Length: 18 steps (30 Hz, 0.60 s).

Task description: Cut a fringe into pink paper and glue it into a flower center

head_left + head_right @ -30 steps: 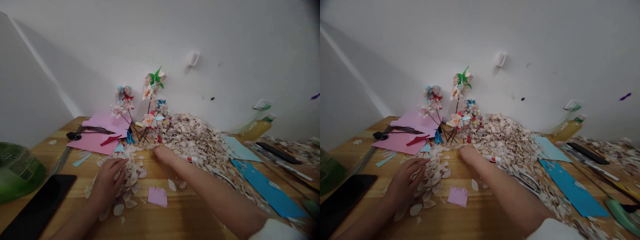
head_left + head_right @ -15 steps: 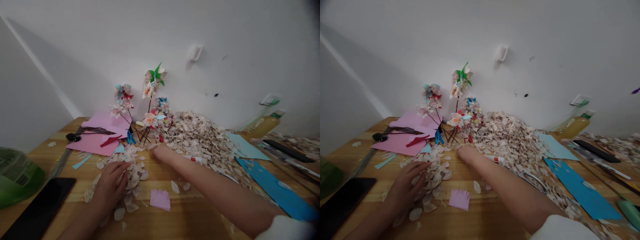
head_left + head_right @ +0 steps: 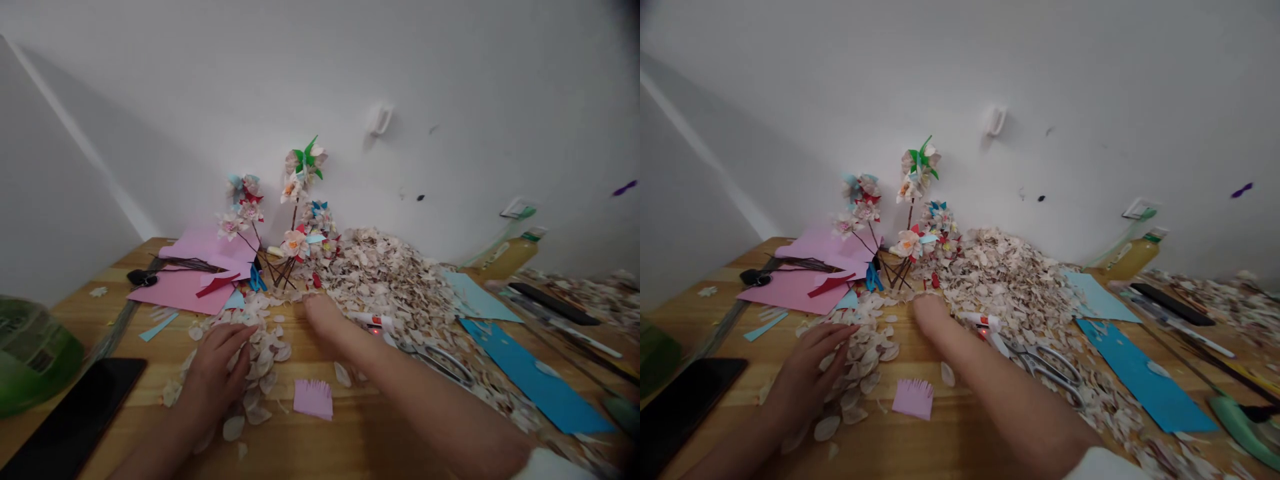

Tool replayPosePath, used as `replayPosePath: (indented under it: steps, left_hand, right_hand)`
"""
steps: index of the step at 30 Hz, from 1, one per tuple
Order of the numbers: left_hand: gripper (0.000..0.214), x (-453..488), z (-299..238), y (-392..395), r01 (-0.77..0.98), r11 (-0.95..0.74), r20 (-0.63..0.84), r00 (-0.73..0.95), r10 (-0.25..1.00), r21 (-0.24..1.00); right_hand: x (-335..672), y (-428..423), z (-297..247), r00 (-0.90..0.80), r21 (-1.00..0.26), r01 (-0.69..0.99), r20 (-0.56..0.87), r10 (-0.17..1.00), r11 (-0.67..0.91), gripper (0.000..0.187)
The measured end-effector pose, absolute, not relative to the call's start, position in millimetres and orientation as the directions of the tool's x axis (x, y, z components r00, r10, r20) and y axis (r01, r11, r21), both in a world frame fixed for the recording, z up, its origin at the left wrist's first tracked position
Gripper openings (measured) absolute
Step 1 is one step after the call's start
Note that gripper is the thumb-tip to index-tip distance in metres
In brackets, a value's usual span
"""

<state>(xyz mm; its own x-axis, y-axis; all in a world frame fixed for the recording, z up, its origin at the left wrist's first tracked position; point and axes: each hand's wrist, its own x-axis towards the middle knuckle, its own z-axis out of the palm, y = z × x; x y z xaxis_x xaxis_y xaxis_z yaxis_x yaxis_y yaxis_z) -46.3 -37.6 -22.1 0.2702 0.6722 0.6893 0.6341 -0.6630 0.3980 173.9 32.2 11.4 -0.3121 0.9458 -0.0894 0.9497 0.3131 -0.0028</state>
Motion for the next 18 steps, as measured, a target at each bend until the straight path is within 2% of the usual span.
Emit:
replayPosePath:
  steps: [2, 4, 6, 8, 10, 13, 18]
  left_hand:
    - [0.025, -47, -22, -36, 0.621, -0.664, 0.684, 0.267, 0.679, 0.417]
    - [0.025, -45, -22, -36, 0.608, -0.659, 0.675, 0.256, 0.692, 0.444]
    - [0.024, -41, -22, -38, 0.599, -0.644, 0.664, 0.236, 0.71, 0.476]
    - [0.023, -35, -20, -42, 0.592, -0.62, 0.645, 0.208, 0.735, 0.515]
    - [0.024, -27, -16, -48, 0.545, -0.589, 0.607, 0.175, 0.775, 0.596]
    - [0.025, -16, -7, -55, 0.371, -0.532, 0.519, 0.143, 0.843, 0.762]
    - [0.015, -7, 7, -59, 0.128, -0.38, 0.373, 0.08, 0.925, 0.916]
  right_hand:
    - [180, 30, 23, -0.231, -0.237, 0.951, -0.119, 0.966, 0.198, 0.027]
    - [183, 22, 33, -0.215, -0.485, 0.869, -0.183, 0.959, 0.103, 0.026]
    - [182, 9, 41, -0.264, -0.698, 0.716, -0.243, 0.933, 0.02, 0.023]
    - [177, -7, 44, -0.335, -0.85, 0.523, -0.275, 0.901, -0.065, 0.023]
    - [169, -22, 44, -0.395, -0.931, 0.328, -0.286, 0.873, -0.157, 0.028]
    - [159, -36, 38, -0.452, -0.956, 0.102, -0.292, 0.843, -0.277, 0.037]
    - [152, -42, 29, -0.485, -0.923, -0.085, -0.291, 0.825, -0.376, 0.035]
